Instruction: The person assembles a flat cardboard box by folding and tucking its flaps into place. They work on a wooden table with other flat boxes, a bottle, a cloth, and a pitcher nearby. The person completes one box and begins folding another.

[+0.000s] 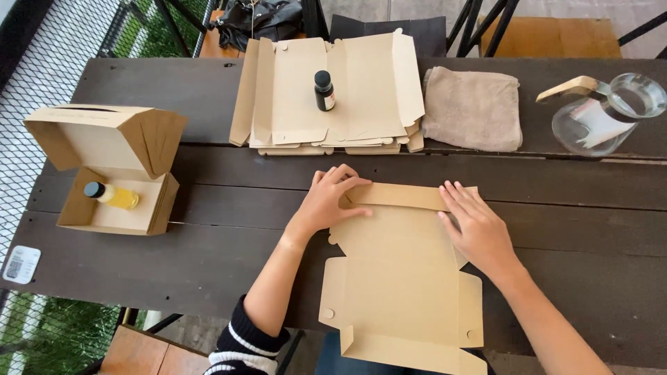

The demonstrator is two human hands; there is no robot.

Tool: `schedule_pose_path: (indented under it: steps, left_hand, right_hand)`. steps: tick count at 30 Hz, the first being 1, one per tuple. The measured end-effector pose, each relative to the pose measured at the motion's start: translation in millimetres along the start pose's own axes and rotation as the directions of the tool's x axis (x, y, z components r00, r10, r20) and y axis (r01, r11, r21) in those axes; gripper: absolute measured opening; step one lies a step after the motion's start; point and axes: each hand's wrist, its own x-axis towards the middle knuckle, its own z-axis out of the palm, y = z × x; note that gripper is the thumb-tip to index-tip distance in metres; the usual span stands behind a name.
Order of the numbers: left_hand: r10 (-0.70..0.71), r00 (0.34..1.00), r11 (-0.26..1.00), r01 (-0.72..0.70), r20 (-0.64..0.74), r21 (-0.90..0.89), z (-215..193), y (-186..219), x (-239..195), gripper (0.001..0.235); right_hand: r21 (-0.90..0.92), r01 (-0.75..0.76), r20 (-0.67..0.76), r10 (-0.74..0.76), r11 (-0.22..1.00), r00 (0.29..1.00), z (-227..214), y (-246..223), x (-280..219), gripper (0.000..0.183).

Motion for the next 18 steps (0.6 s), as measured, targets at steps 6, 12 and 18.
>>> schedule_pose_path:
  steps: [6, 12, 18]
  left_hand:
    - [0.153, 0.988, 0.982, -0.155, 0.031, 0.11, 1.0, -4.5, 19.2, 0.041]
    - [0.143, 0.99, 0.987, -0.143, 0.005, 0.073, -1.6, -2.0, 18.4, 0.042]
    - [0.105, 0.994, 0.994, -0.104, -0.024, 0.036, 2.1, -7.3, 12.3, 0.039]
  right_hand:
    - [0.037, 0.131, -0.038, -0.13, 0.991, 0.991, 30.7, -23.5, 23.6, 0.052]
    - [0.112, 0.284, -0.018, -0.284, 0.952, 0.959, 44.9, -66.8, 52.5, 0.047]
    - [0.15, 0.206, 0.228, -0.237, 0.967, 0.944, 16.9, -68.2, 54.8, 0.059]
